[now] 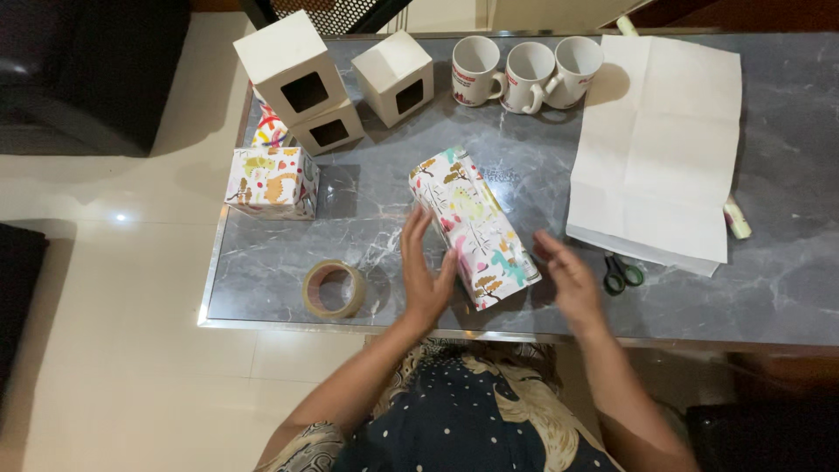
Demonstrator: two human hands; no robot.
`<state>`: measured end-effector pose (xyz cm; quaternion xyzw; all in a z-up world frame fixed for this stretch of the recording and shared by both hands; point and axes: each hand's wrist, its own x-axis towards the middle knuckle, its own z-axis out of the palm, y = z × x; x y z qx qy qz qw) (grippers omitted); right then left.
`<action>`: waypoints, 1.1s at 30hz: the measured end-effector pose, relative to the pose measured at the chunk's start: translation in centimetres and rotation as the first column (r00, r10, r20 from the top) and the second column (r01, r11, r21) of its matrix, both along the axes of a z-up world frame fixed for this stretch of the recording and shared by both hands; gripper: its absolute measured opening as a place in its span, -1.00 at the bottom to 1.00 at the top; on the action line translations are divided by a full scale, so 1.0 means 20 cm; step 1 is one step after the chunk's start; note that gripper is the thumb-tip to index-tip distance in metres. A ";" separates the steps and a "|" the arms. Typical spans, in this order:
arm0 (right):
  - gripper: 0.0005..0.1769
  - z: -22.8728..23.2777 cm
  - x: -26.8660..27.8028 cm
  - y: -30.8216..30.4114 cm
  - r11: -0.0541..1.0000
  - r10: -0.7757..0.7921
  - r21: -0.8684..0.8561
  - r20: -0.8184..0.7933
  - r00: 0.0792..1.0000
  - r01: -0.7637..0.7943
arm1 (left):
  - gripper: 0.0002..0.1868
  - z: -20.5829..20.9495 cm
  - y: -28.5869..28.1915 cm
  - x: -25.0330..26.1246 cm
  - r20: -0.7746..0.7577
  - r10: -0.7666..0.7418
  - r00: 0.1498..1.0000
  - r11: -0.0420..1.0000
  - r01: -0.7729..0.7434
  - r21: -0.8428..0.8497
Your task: The person places a mug into a box and then wraps the box with white paper, securing the folds with tape.
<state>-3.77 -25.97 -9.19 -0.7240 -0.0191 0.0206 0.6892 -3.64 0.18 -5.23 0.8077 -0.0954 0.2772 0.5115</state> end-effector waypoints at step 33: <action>-0.47 -0.06 0.53 0.42 0.906 -0.032 0.421 -0.026 0.999 0.040 | -0.21 -0.24 0.02 0.40 -0.308 -0.491 0.815 0.823 0.318 -0.471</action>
